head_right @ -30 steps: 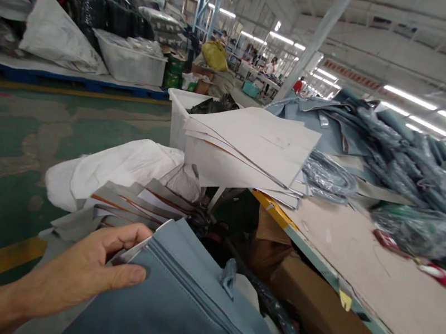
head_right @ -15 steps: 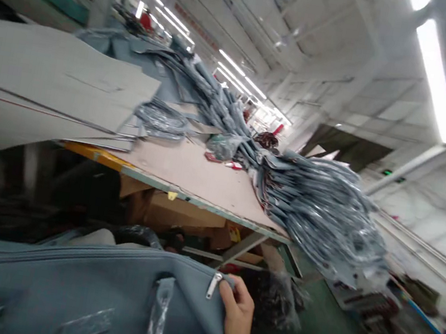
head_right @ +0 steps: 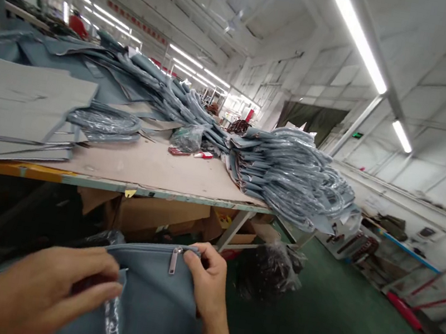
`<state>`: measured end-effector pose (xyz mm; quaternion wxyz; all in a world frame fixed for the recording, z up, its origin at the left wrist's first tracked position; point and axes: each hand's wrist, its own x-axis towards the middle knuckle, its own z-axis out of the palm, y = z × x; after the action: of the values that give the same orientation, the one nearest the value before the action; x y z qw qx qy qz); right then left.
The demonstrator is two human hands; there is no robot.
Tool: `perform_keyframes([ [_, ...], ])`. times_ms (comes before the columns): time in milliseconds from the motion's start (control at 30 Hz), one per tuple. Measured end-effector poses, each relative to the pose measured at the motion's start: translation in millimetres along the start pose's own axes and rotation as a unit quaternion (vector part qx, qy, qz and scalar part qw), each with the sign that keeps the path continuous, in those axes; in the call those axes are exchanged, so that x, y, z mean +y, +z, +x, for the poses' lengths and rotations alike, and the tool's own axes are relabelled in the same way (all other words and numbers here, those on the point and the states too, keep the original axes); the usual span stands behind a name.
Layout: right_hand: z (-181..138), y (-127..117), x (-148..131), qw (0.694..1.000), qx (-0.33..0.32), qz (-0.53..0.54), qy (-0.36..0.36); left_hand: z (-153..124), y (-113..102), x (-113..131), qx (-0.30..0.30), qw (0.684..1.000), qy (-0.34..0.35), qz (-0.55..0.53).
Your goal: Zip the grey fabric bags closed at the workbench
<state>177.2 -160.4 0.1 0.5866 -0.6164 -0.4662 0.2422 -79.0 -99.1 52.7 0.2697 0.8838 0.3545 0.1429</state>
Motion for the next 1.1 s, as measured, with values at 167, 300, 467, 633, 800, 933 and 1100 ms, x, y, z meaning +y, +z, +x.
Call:
perform_keyframes([
  [167,-14.7,2.3,-19.5,0.997,-0.019,-0.030,-0.064,42.9,16.7,62.5,-0.008,0.996,-0.029,0.078],
  [300,-22.5,1.6,-21.7,0.993,-0.022,-0.042,-0.106,51.5,29.6,60.4,0.010,0.995,-0.006,0.100],
  [467,-27.1,2.8,-16.3,0.994,-0.023,-0.030,-0.104,48.2,25.4,57.1,0.004,0.997,-0.053,-0.052],
  [633,-30.1,8.9,-20.3,0.993,-0.024,-0.035,-0.109,44.6,14.6,52.9,-0.034,0.988,-0.079,-0.127],
  [800,-30.5,13.8,-23.8,0.992,-0.025,-0.044,-0.116,40.9,9.1,48.6,-0.052,0.989,-0.078,-0.117],
  [933,-30.7,14.9,-25.7,0.992,-0.025,-0.048,-0.116,39.3,8.7,46.9,-0.043,0.993,-0.062,-0.093],
  [1100,-29.1,12.8,-24.1,0.994,-0.018,-0.044,-0.093,38.9,13.7,44.2,-0.008,0.995,-0.041,-0.086],
])
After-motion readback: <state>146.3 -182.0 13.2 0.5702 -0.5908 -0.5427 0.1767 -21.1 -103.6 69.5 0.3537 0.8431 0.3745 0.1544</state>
